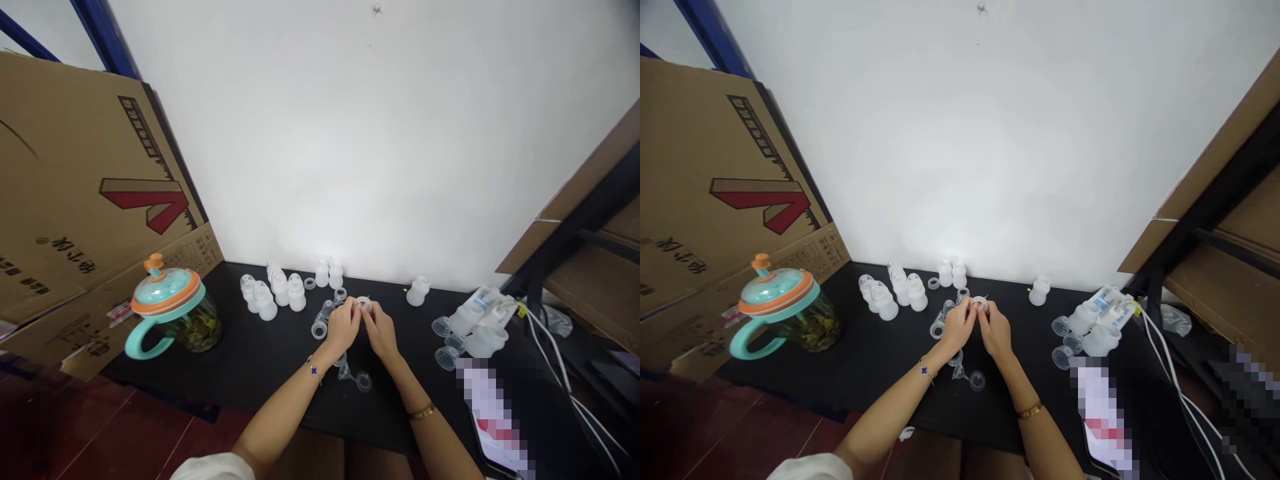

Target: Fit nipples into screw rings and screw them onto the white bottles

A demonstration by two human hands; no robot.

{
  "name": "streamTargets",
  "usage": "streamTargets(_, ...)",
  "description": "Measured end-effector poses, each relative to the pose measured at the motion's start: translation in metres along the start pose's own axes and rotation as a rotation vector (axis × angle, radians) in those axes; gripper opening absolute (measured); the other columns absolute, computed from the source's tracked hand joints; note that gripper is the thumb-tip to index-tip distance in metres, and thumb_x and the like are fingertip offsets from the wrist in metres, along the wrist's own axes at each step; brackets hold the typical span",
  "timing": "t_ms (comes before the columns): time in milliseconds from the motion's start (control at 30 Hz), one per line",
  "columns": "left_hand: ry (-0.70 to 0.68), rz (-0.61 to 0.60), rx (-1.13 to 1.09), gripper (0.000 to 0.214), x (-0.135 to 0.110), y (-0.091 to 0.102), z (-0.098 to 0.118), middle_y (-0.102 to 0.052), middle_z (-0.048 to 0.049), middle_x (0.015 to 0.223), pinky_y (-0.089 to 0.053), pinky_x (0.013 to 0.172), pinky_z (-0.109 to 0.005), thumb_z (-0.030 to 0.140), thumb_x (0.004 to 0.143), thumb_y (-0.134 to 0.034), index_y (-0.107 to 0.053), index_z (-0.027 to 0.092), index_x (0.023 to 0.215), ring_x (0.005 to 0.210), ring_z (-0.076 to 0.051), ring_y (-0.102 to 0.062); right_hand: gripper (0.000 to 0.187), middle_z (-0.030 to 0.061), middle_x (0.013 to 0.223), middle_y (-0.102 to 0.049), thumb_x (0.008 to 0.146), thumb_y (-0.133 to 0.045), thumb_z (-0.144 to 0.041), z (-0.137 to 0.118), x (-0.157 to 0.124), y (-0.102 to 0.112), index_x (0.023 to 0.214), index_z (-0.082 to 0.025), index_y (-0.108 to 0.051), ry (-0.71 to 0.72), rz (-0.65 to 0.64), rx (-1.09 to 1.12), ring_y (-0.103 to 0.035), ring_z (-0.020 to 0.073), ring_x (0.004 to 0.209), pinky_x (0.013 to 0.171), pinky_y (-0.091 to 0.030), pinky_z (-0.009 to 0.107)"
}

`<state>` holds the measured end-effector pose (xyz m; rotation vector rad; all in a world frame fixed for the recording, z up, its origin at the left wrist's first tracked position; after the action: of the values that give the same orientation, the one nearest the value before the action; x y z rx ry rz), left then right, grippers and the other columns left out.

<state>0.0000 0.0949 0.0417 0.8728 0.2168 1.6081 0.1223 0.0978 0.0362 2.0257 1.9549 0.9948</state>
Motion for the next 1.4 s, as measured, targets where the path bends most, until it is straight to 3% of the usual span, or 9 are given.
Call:
streamTargets(200, 0.079, -0.006, -0.4, 0.035, 0.004, -0.002, -0.009, -0.058, 0.0011, 0.065, -0.042, 0.059, -0.026, 0.044, 0.1, -0.036, -0.052, 0.021, 0.08, 0.06, -0.015, -0.056, 0.034, -0.0005, 0.072, -0.065, 0.091, -0.055, -0.056, -0.002, 0.003, -0.004, 0.091, -0.022, -0.06, -0.021, -0.035, 0.355, -0.057, 0.0154, 0.059, 0.054, -0.043, 0.025)
streamTargets(333, 0.209, -0.095, -0.777, 0.042, 0.009, -0.02, -0.02, -0.054, 0.0023, 0.059, -0.04, 0.047, -0.023, 0.059, 0.092, -0.043, -0.05, 0.02, 0.077, 0.051, -0.013, -0.054, 0.042, 0.0003, 0.075, -0.064, 0.082, -0.064, -0.06, 0.013, 0.009, -0.007, 0.096, -0.02, -0.064, -0.137, -0.011, 0.647, -0.054, 0.0117, 0.049, 0.04, -0.036, 0.022)
streamTargets(433, 0.301, -0.156, -0.922, 0.048, 0.01, -0.032, -0.026, -0.055, 0.0023, 0.056, -0.04, 0.045, -0.023, 0.067, 0.083, -0.05, -0.051, 0.019, 0.077, 0.047, -0.013, -0.053, 0.048, 0.003, 0.083, -0.067, 0.078, -0.068, -0.06, 0.021, 0.011, -0.007, 0.104, -0.02, -0.068, -0.2, 0.008, 0.734, -0.056, 0.012, 0.051, 0.039, -0.037, 0.022)
streamTargets(600, 0.348, -0.242, -0.983, 0.05, 0.008, -0.04, -0.025, -0.056, 0.0015, 0.055, -0.043, 0.045, -0.025, 0.067, 0.078, -0.057, -0.058, 0.017, 0.083, 0.047, -0.014, -0.055, 0.044, 0.0033, 0.079, -0.069, 0.075, -0.074, -0.052, 0.017, 0.011, -0.001, 0.104, -0.019, -0.074, -0.173, 0.014, 0.707, -0.053, 0.0123, 0.053, 0.042, -0.039, 0.023)
streamTargets(767, 0.343, -0.198, -0.971, 0.044, 0.009, -0.035, -0.027, -0.058, 0.0008, 0.063, -0.042, 0.044, -0.022, 0.061, 0.079, -0.062, -0.058, 0.017, 0.082, 0.05, -0.012, -0.056, 0.037, 0.0023, 0.074, -0.069, 0.078, -0.072, -0.051, 0.015, 0.01, 0.01, 0.097, -0.02, -0.078, -0.125, 0.081, 0.619, -0.048, 0.0125, 0.052, 0.045, -0.037, 0.026)
streamTargets(933, 0.297, -0.113, -0.928, 0.047, 0.011, -0.022, -0.026, -0.066, -0.0031, 0.086, -0.045, 0.044, -0.018, 0.054, 0.079, -0.066, -0.06, 0.018, 0.109, 0.06, -0.012, -0.061, 0.039, -0.0019, 0.053, -0.057, 0.078, -0.07, -0.057, 0.028, 0.01, 0.009, 0.084, -0.018, -0.076, -0.216, 0.109, 0.649, -0.046, 0.0127, 0.046, 0.044, -0.035, 0.026)
streamTargets(1033, 0.253, -0.123, -0.94, 0.047, 0.011, -0.018, -0.021, -0.067, -0.0051, 0.093, -0.048, 0.047, -0.018, 0.05, 0.08, -0.067, -0.062, 0.018, 0.113, 0.064, -0.012, -0.062, 0.043, -0.0013, 0.052, -0.055, 0.077, -0.069, -0.062, 0.031, 0.01, 0.001, 0.071, -0.019, -0.069, -0.273, 0.079, 0.722, -0.049, 0.0136, 0.047, 0.042, -0.035, 0.025)
streamTargets(1267, 0.341, -0.245, -0.966, 0.045, 0.007, -0.032, -0.021, -0.064, -0.0002, 0.068, -0.049, 0.047, -0.021, 0.049, 0.078, -0.066, -0.065, 0.016, 0.109, 0.055, -0.013, -0.061, 0.049, -0.0004, 0.057, -0.057, 0.077, -0.067, -0.067, 0.03, 0.008, -0.016, 0.069, -0.019, -0.063, -0.321, -0.049, 0.819, -0.051, 0.0141, 0.048, 0.041, -0.036, 0.025)
streamTargets(1400, 0.378, -0.314, -1.07, 0.047, 0.005, -0.038, -0.018, -0.069, -0.0035, 0.069, -0.052, 0.05, -0.022, 0.048, 0.077, -0.068, -0.067, 0.013, 0.109, 0.057, -0.016, -0.066, 0.047, -0.0015, 0.057, -0.056, 0.078, -0.067, -0.065, 0.033, 0.008, -0.018, 0.071, -0.019, -0.063, -0.334, -0.053, 0.848, -0.049, 0.0138, 0.048, 0.042, -0.035, 0.024)
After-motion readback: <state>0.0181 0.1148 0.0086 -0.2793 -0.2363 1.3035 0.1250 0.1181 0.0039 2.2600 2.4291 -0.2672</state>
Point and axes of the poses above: each hand's wrist, its own x-axis towards the middle knuckle, its own y-axis out of the back of the hand, z = x × y, the point moved 10 cm from there along x, towards the middle knuckle
